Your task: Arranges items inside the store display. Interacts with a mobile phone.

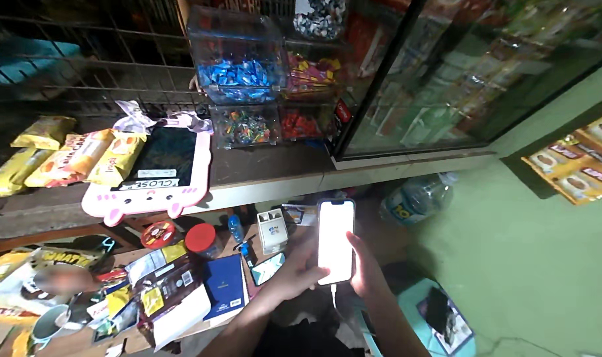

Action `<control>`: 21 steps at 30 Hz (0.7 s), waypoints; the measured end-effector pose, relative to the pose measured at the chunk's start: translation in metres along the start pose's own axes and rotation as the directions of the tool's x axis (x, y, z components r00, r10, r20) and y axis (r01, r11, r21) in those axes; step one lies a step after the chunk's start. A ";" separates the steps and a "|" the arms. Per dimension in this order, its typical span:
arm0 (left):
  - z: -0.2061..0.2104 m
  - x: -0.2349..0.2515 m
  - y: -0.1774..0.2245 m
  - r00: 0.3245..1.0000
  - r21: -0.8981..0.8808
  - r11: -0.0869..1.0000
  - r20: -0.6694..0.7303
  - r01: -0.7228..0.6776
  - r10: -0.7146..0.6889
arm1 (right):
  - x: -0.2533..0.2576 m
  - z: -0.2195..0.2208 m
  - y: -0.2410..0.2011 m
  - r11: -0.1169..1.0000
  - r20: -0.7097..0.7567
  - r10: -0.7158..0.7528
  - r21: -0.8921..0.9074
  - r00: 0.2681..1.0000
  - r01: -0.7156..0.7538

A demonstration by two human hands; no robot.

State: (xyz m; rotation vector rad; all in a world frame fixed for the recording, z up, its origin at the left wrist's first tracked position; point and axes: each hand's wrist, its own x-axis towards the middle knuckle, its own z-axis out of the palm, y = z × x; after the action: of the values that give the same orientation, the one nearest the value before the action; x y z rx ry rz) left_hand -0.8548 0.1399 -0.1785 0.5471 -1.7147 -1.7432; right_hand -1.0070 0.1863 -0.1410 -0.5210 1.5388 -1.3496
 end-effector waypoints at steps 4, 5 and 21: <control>-0.004 -0.001 -0.001 0.998 -0.025 0.999 0.050 0.039 -0.037 | 0.001 0.001 0.003 1.000 -0.026 0.002 0.010 1.000 -0.001; -0.004 -0.001 0.001 0.997 -0.011 0.999 0.056 0.050 -0.050 | 0.001 0.001 0.005 1.000 -0.029 0.002 0.013 1.000 -0.001; -0.017 -0.003 -0.002 0.998 -0.127 0.990 -0.011 0.058 -0.060 | 0.000 -0.013 0.010 0.998 0.263 -0.062 0.013 0.963 0.061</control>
State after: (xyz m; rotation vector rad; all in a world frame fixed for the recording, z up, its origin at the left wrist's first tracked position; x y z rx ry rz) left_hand -0.8412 0.1293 -0.1824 0.5577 -1.5791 -1.8700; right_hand -1.0151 0.1958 -0.1512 -0.7204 1.3101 -1.2742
